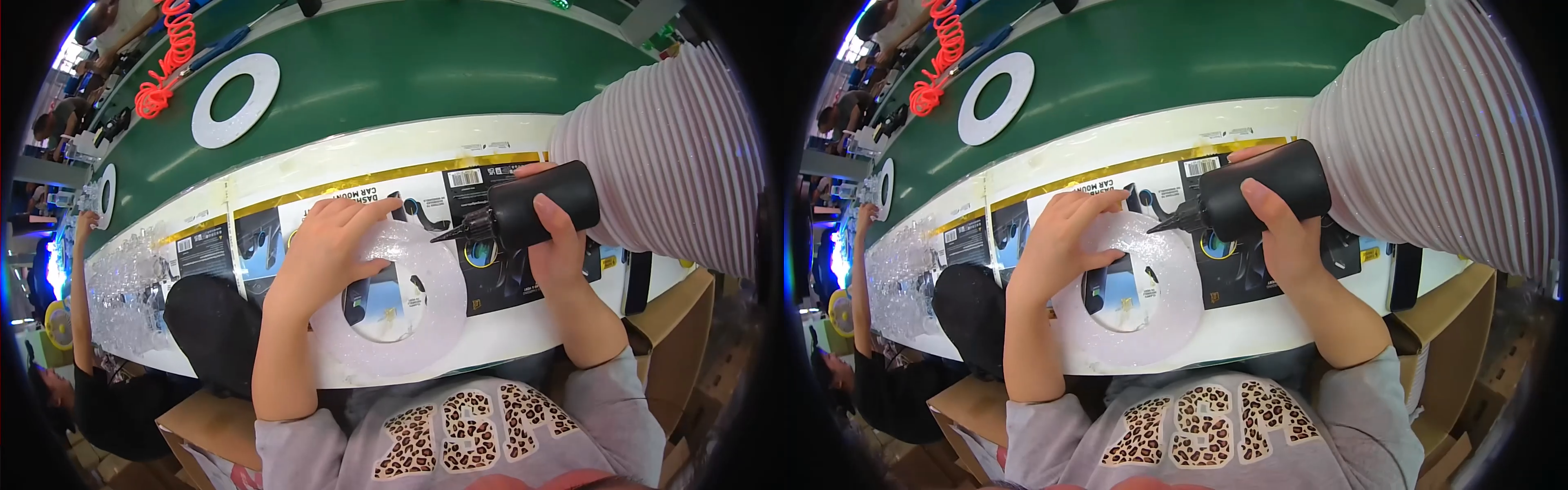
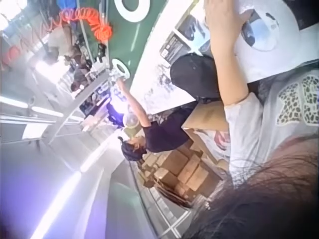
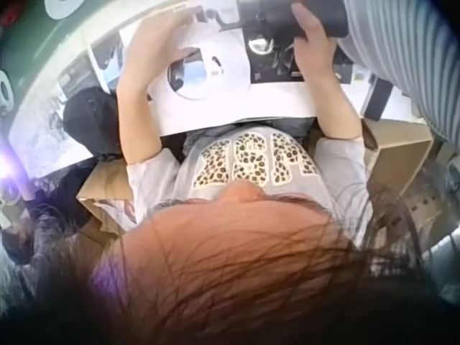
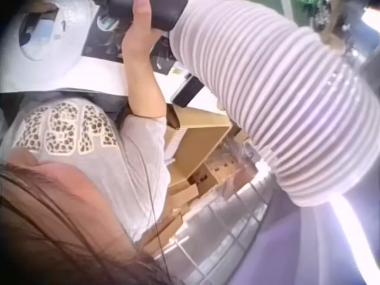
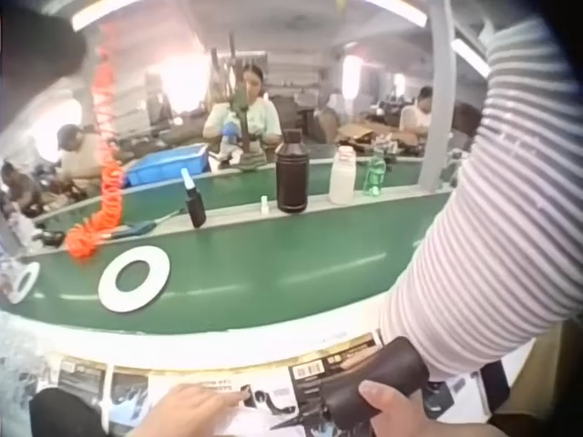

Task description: Apply glue to a circular plastic light fixture component on a factory assembly line.

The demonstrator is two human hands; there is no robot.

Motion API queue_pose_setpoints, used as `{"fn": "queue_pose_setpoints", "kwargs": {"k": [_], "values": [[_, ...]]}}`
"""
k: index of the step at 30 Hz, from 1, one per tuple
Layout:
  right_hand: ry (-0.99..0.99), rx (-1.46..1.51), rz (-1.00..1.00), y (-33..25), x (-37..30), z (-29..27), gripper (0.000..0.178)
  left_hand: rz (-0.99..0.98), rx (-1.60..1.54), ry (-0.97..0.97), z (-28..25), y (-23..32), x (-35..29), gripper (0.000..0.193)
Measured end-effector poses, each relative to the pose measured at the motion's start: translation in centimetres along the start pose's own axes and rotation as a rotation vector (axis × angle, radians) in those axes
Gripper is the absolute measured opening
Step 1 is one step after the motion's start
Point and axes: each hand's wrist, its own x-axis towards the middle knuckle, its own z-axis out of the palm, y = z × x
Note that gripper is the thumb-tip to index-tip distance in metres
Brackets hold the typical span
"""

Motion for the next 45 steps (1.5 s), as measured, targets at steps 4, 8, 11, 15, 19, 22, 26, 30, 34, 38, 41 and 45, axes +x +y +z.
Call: {"fn": "queue_pose_setpoints", "kwargs": {"k": [4,8,11,15,19,22,26,30,34,38,41,45], "values": [[-0.016,-0.006,0.031,-0.6,-0.6,0.2,0.038,0.023,-0.014,-0.012,0.0,-0.1,0.0,0.062],[-0.131,-0.350,-0.269,-0.1,-1.4,0.0,0.036,0.041,-0.045,0.007,0.0,-0.5,0.0,0.060],[-0.281,-0.429,-0.174,-1.4,-2.5,0.1,0.039,0.018,-0.063,-0.005,0.3,-0.6,-0.1,0.059],[-0.312,-0.454,-0.261,-1.7,-2.6,0.6,0.035,0.020,-0.092,-0.021,0.3,-0.8,-0.3,0.060],[-0.265,-0.369,-0.213,-0.9,-2.3,0.7,0.036,0.009,-0.105,-0.001,0.6,-1.0,0.1,0.062],[-0.315,-0.449,-0.212,-1.0,-2.0,0.7,0.036,-0.028,-0.077,-0.011,0.6,-0.8,0.0,0.065],[-0.437,-0.607,-0.416,-1.2,-1.2,0.5,0.038,-0.008,-0.093,-0.016,0.3,-0.7,0.2,0.062],[-0.460,-0.725,-0.566,-1.4,-1.4,0.8,0.040,-0.013,-0.078,-0.002,0.5,-0.7,-0.1,0.065],[-0.451,-0.700,-0.519,-1.2,-1.7,0.9,0.039,-0.047,-0.075,-0.006,0.2,-0.4,-0.3,0.068],[-0.434,-0.692,-0.481,-0.9,-1.7,0.6,0.040,-0.037,-0.063,-0.003,0.3,-0.6,-0.1,0.067],[-0.444,-0.712,-0.538,-0.6,-1.4,0.4,0.042,-0.041,-0.061,-0.004,0.4,-0.7,-0.1,0.067],[-0.429,-0.711,-0.552,-0.6,-1.8,0.3,0.041,0.000,-0.082,0.019,0.7,-1.0,-0.2,0.065]]}}
